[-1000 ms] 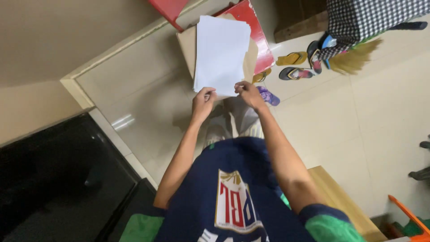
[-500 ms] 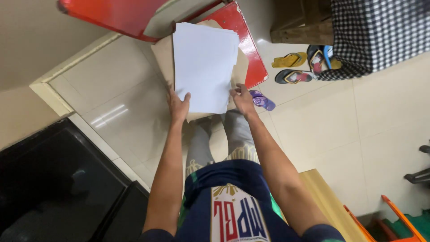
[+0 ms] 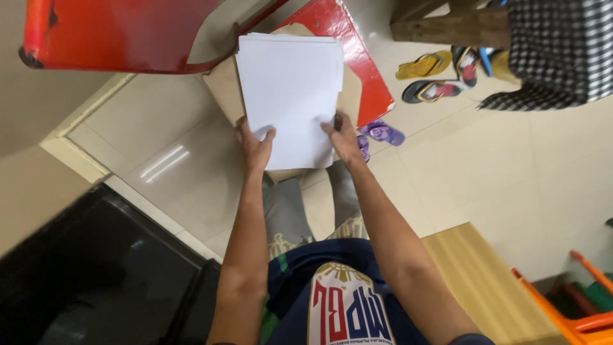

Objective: The person places a stack of white papers onto a sheet of brown wrapping paper on a red plastic chair. They fold the brown paper over the stack to create a neat package. The person then moves to a table and handles a bundle of green sticks, adjusting the rubber band around them.

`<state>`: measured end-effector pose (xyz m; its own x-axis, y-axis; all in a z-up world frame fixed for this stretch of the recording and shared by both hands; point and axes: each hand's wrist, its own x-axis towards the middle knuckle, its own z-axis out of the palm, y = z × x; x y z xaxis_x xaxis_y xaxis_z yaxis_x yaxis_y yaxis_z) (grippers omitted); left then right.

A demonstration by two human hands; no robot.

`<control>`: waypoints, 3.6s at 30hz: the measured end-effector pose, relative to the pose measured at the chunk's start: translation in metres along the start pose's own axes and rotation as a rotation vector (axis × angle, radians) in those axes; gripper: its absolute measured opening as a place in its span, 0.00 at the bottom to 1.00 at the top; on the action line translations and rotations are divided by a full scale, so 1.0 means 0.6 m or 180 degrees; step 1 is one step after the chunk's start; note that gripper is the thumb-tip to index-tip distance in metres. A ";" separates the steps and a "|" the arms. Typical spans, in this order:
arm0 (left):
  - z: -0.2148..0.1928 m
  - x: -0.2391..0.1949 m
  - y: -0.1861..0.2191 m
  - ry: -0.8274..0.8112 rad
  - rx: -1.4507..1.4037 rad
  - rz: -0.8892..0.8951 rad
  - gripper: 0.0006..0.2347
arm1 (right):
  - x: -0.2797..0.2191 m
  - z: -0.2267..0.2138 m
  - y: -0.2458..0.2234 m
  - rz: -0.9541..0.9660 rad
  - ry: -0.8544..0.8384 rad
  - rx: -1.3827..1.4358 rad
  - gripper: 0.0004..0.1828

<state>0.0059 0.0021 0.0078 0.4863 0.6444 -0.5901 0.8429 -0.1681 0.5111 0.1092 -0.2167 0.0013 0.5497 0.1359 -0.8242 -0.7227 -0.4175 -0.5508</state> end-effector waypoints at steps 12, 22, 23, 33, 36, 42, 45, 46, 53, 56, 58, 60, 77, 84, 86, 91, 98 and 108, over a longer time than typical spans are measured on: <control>-0.023 0.082 -0.043 -0.0954 -0.0491 -0.0390 0.31 | 0.033 0.057 0.003 -0.0087 0.1285 -0.0606 0.45; -0.063 0.079 0.047 -0.1466 -0.0495 -0.0788 0.36 | -0.003 0.051 -0.026 -0.0018 0.1478 -0.0582 0.38; -0.061 0.080 0.053 -0.1462 -0.0425 -0.0840 0.39 | -0.011 0.047 -0.038 -0.0063 0.1420 -0.0454 0.38; -0.023 0.058 0.045 -0.1171 -0.0361 -0.0924 0.43 | -0.068 -0.005 -0.086 0.0725 0.0480 0.1188 0.47; -0.008 0.046 0.047 -0.1155 -0.0334 -0.0786 0.42 | -0.079 -0.025 -0.081 0.0852 0.0331 0.1220 0.50; 0.030 0.043 0.029 -0.1204 0.0367 -0.0209 0.33 | -0.106 -0.063 -0.090 0.0499 0.0277 0.0982 0.31; 0.045 0.033 0.021 -0.1229 0.1047 0.0273 0.30 | -0.117 -0.081 -0.083 0.0395 0.0363 0.0751 0.27; 0.041 0.022 0.043 -0.1226 0.1041 0.0275 0.30 | -0.117 -0.087 -0.074 0.0390 0.0363 0.0747 0.27; 0.036 -0.008 0.088 -0.0998 0.1794 0.0722 0.18 | -0.127 -0.112 -0.037 0.0191 0.0645 0.0751 0.26; 0.034 0.009 0.092 -0.0644 0.1709 0.0969 0.21 | -0.126 -0.113 -0.029 0.0141 0.0711 0.0860 0.25; 0.031 0.025 0.097 -0.0454 0.1645 0.1046 0.24 | -0.128 -0.111 -0.029 0.0143 0.0755 0.0871 0.24; 0.027 0.042 0.105 -0.0051 0.1606 0.1282 0.33 | -0.132 -0.107 -0.033 0.0161 0.0819 0.0900 0.23; 0.005 0.162 0.228 -0.0559 0.1986 0.1655 0.40 | -0.144 -0.090 -0.063 0.0087 0.1074 0.0927 0.20; -0.018 0.160 0.251 -0.0843 0.1944 0.1499 0.23 | -0.135 -0.088 -0.046 -0.0027 0.1118 0.1039 0.20; -0.022 0.150 0.247 -0.0899 0.1911 0.1415 0.23 | -0.136 -0.090 -0.044 -0.0047 0.1163 0.0940 0.20; -0.036 0.152 0.169 -0.1156 0.1671 0.1043 0.23 | -0.134 -0.099 -0.053 -0.0094 0.1337 0.0630 0.20; -0.097 0.133 0.084 -0.1488 0.0628 0.0871 0.16 | -0.098 -0.129 -0.059 -0.0160 0.1329 0.0473 0.19; -0.134 0.107 0.025 -0.0726 -0.0012 -0.0160 0.09 | -0.080 -0.109 -0.159 -0.0406 0.1030 -0.0146 0.22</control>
<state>0.0315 0.1009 0.0278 0.4836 0.4665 -0.7406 0.8667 -0.1372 0.4796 0.1790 -0.2423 0.1018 0.7440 -0.0991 -0.6608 -0.6241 -0.4564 -0.6342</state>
